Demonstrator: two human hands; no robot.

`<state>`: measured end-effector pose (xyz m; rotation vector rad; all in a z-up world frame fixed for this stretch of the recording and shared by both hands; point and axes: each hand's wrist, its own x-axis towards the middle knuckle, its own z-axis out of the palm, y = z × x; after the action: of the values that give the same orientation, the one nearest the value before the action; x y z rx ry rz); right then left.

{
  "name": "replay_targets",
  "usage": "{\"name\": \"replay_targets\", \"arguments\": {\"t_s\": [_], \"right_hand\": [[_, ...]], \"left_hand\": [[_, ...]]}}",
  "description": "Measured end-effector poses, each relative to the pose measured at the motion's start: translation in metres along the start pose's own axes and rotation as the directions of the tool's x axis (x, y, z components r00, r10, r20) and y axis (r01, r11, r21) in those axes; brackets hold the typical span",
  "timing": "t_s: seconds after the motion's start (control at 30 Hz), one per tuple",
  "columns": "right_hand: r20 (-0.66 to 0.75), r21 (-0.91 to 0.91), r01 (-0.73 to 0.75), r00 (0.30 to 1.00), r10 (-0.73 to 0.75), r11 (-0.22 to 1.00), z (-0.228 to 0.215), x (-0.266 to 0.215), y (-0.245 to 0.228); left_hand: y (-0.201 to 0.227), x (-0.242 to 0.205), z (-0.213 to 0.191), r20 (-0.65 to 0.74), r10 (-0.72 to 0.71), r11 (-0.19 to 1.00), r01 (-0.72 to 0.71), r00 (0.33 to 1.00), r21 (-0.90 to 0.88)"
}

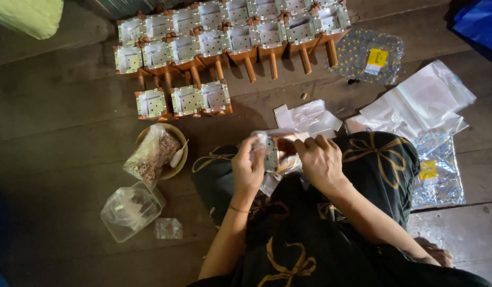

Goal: The person is packaging small hardware components and protective material into plastic bags while sitting on a workshop floor.

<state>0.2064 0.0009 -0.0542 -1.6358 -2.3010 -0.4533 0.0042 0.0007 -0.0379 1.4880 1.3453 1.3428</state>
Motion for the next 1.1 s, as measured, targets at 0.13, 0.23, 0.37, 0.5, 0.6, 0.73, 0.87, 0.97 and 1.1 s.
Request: {"name": "replay_targets", "arguments": {"t_s": [0.13, 0.23, 0.37, 0.5, 0.6, 0.73, 0.87, 0.97, 1.1], "right_hand": [[0.047, -0.164, 0.005, 0.999, 0.002, 0.986, -0.037, 0.027, -0.026], [0.152, -0.136, 0.000, 0.988, 0.020, 0.991, -0.012, 0.032, -0.024], [0.278, -0.195, -0.013, 0.958, 0.068, 0.981, 0.044, 0.036, -0.020], [0.502, -0.253, 0.049, 0.860, 0.088, 0.966, 0.091, 0.041, -0.019], [0.439, -0.136, -0.002, 0.896, 0.062, 0.991, 0.076, 0.038, -0.010], [-0.014, 0.078, -0.222, 0.975, 0.224, 0.972, 0.042, 0.024, 0.013], [0.332, 0.173, -0.573, 0.800, 0.500, 0.801, 0.031, 0.012, 0.017], [0.599, 0.073, -0.634, 0.645, 0.474, 0.770, 0.062, 0.001, 0.036], [0.572, -0.064, -0.638, 0.607, 0.552, 0.767, 0.074, -0.012, 0.073]], "left_hand": [[-0.009, 0.000, 0.022, 0.054, 0.138, 0.983, -0.143, 0.989, 0.118], [0.015, -0.012, 0.024, 0.068, 0.044, 0.999, -0.046, 0.997, 0.026], [0.031, -0.008, 0.015, 0.113, -0.131, 0.988, 0.139, 0.985, -0.067], [-0.011, 0.003, 0.019, 0.119, -0.298, 0.919, 0.318, 0.947, -0.234], [-0.027, 0.009, 0.023, 0.119, -0.346, 0.891, 0.365, 0.931, -0.270], [-0.027, 0.014, 0.018, 0.128, -0.347, 0.891, 0.369, 0.929, -0.266], [-0.029, 0.014, 0.017, 0.183, -0.353, 0.882, 0.391, 0.918, -0.264], [-0.018, 0.021, 0.016, 0.192, -0.289, 0.940, 0.315, 0.938, -0.128], [0.002, 0.031, 0.005, 0.181, -0.215, 0.976, 0.206, 0.960, 0.064]]}}
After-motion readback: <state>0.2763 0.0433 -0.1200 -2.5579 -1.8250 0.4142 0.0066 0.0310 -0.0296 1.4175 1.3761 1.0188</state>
